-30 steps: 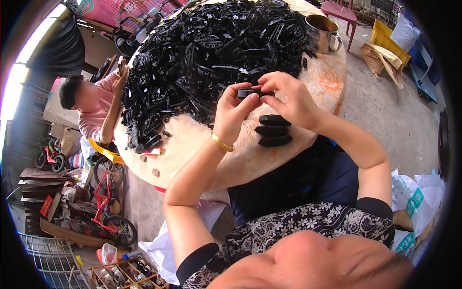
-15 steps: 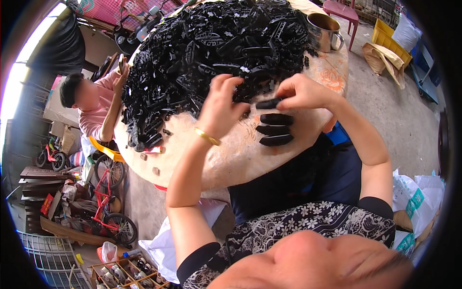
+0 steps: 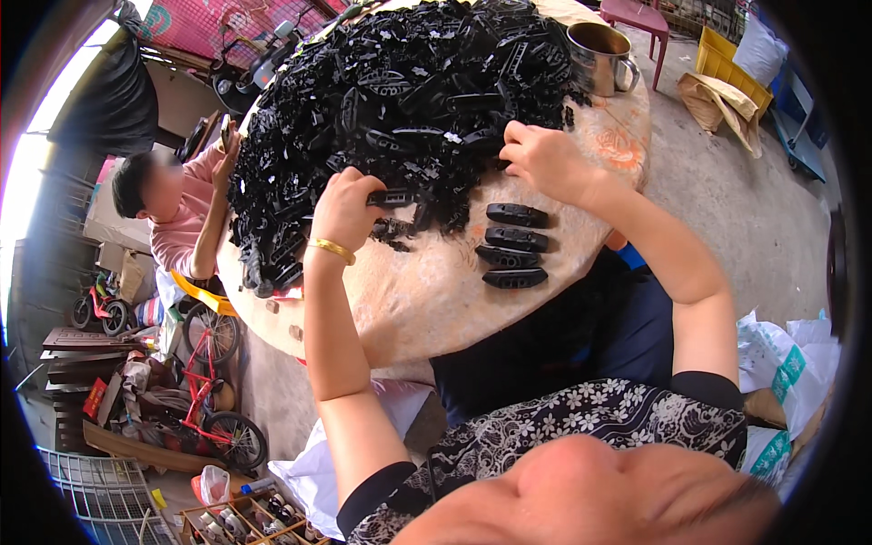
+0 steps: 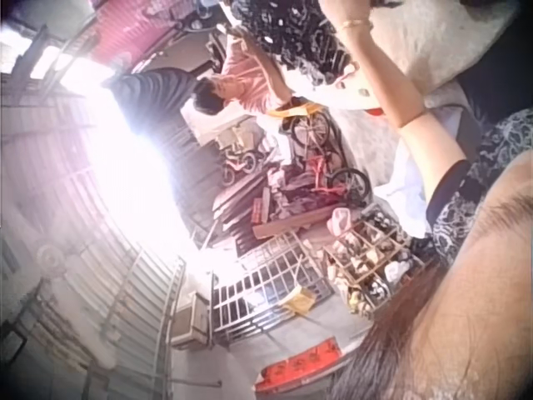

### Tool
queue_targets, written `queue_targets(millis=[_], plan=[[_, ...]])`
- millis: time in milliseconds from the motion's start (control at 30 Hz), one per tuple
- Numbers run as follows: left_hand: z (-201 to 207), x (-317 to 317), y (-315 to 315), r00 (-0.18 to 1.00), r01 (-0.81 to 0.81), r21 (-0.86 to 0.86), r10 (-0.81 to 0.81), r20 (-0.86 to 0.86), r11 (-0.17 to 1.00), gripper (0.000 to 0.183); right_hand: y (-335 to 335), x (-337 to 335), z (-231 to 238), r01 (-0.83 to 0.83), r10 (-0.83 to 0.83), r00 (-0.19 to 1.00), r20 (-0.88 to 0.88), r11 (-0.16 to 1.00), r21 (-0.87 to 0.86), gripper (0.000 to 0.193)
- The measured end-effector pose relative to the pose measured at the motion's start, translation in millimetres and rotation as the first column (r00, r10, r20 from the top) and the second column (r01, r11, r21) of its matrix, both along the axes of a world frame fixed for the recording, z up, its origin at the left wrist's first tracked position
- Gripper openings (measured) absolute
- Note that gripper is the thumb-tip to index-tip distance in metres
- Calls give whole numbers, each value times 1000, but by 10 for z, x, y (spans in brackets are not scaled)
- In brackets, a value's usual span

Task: The recorder is assembling small black plastic components by hand at a table.

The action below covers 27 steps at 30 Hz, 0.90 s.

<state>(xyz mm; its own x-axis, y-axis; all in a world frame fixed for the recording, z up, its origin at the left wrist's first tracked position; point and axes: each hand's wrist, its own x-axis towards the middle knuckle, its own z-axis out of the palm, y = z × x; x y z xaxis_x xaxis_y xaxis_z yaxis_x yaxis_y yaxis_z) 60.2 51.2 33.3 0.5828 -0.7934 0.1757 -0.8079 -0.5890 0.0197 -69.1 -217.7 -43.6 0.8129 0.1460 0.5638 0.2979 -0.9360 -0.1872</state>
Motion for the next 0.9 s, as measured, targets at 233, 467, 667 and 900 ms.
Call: queue_targets(millis=[233,467,667,900], plan=[[-202,-247,-369,476,-315,-643,-470,-743,698,36,78,-12,123,-139,77,980,182,924,357,20],[-407,-585,-566,-3,-538,-581,-690,-724,611,27,429,-247,352,-213,112,976,186,676,706,20],[-514,-630,-597,119,-510,-636,-685,-719,579,28,471,-280,373,-244,101,948,303,841,483,13],[-468,-662,-568,161,-544,-593,-620,-768,593,24,492,-250,307,-273,95,903,419,880,388,12]])
